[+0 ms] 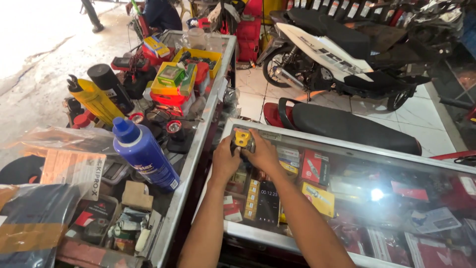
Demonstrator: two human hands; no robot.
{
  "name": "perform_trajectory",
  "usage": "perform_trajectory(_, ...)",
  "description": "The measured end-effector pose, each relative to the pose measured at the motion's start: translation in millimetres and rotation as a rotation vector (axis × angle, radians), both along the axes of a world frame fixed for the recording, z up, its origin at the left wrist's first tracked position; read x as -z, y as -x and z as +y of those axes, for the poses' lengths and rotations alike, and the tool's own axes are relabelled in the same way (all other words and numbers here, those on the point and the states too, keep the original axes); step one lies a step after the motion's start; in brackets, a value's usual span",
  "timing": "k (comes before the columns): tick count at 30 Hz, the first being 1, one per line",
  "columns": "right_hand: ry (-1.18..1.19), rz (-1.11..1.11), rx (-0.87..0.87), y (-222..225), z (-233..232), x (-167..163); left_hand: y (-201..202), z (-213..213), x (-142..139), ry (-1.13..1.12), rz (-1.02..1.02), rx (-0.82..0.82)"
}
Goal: The person repeatedly picks packaged mechanical parts from a wall display and places them on a glass counter. They handle multiple small items one by one, including yellow, blue, and black components, and arrange them in a row on the counter surface.
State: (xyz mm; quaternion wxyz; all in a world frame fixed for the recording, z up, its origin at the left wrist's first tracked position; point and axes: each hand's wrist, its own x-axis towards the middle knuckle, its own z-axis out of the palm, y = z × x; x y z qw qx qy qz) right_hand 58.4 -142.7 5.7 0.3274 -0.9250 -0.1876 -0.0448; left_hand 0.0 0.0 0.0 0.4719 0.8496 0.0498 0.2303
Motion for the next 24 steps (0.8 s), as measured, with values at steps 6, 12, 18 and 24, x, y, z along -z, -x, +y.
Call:
perform_trajectory(6, 0.025, 0.058, 0.016, -1, 6, -4, 6, 2, -6, -0.052, 0.024, -0.016)
perform_trajectory(12, 0.037, 0.110, 0.061, -1, 11, -2, 5, 4, -7, -0.095, 0.009, -0.015)
perform_trajectory(18, -0.096, -0.033, 0.014, 2, 5, 15, 8, 3, 1, -0.150, -0.123, -0.049)
perform_trajectory(24, -0.307, 0.230, 0.117, 58, -35, 17, 25, -7, 15, -0.120, -0.273, -0.110)
